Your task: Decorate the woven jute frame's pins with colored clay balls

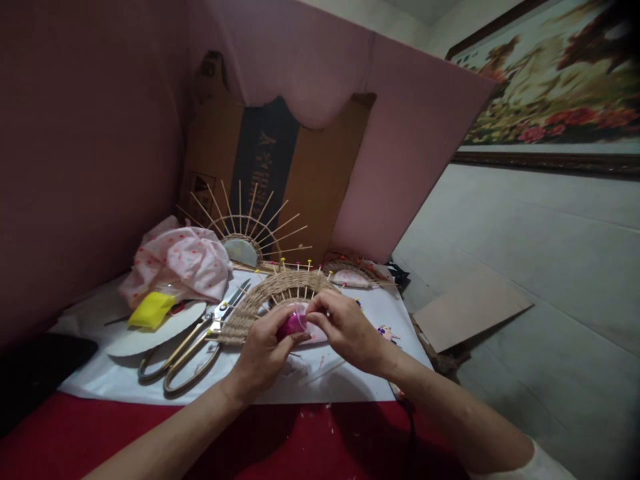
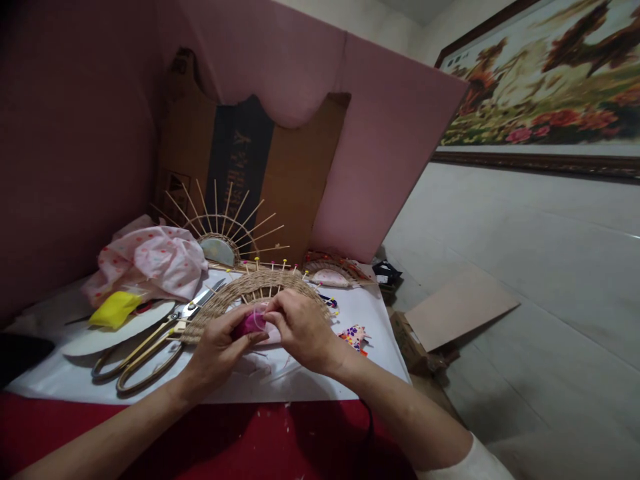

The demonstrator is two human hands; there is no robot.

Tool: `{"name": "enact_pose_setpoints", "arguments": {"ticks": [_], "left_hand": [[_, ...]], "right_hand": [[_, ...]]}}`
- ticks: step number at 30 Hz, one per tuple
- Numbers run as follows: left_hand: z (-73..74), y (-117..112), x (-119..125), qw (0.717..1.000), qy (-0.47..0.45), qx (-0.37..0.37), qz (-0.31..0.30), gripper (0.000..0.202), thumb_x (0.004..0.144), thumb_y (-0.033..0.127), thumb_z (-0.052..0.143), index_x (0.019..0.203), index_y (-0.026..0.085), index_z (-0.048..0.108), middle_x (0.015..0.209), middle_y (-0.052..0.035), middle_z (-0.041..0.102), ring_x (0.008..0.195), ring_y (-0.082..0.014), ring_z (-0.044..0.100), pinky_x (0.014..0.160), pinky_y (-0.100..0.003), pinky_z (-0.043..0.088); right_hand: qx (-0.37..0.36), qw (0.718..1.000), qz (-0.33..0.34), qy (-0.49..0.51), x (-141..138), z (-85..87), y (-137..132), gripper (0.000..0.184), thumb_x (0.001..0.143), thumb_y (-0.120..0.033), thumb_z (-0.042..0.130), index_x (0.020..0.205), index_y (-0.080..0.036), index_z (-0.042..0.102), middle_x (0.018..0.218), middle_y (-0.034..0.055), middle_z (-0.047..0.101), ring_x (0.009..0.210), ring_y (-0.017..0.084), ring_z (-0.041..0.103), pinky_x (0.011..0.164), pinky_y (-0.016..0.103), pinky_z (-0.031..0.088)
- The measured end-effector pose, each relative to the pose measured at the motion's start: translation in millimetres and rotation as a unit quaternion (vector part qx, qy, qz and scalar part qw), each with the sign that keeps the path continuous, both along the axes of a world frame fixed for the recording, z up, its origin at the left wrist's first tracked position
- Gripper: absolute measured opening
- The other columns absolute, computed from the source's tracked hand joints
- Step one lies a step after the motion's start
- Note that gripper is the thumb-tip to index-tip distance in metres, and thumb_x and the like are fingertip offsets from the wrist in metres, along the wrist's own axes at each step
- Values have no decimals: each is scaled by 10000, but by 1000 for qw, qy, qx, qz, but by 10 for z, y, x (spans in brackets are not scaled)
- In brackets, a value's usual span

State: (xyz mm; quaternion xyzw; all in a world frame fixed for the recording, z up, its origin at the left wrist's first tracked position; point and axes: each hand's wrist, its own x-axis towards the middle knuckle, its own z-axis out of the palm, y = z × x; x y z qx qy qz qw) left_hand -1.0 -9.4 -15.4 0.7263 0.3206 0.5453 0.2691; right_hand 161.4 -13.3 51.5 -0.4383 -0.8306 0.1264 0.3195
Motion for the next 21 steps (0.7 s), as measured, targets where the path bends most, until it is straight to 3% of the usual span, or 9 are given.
{"name": "enact_pose_setpoints", "arguments": {"ticks": [4,9,13,21], "left_hand": [[1,23,-12,999,2,-23,28,312,767,134,647,1071,201,647,1044,-76,700,916,-198,647,816,-358,526],[-22,37,-26,999,6,-28,31,306,764,152,653,1065,207,649,1018,-59,705,875,-186,646,804,-346,525],[-26,32,-22,999,10,-43,22,321,774,152,640,1090,205,635,1036,-53,695,894,-179,635,828,-339,511],[-51,51,-17,999,10,-47,20,311,780,174,643,1089,211,630,1010,-46,694,879,-173,627,827,-333,506]], "right_hand": [[-52,984,-19,168,46,31,65,111,840,-160,526,739,-167,571,682,4,579,603,114,517,559,263,421],[-219,905,35,363,45,38,122,114,758,-258,660,807,-155,671,635,3,624,556,107,568,498,244,471],[-277,876,49,391,33,5,121,204,712,-285,717,865,-151,696,673,16,663,573,100,596,517,232,487],[-285,875,75,385,32,7,114,240,743,-353,700,657,-144,618,519,-31,568,416,62,503,400,191,416]]}}
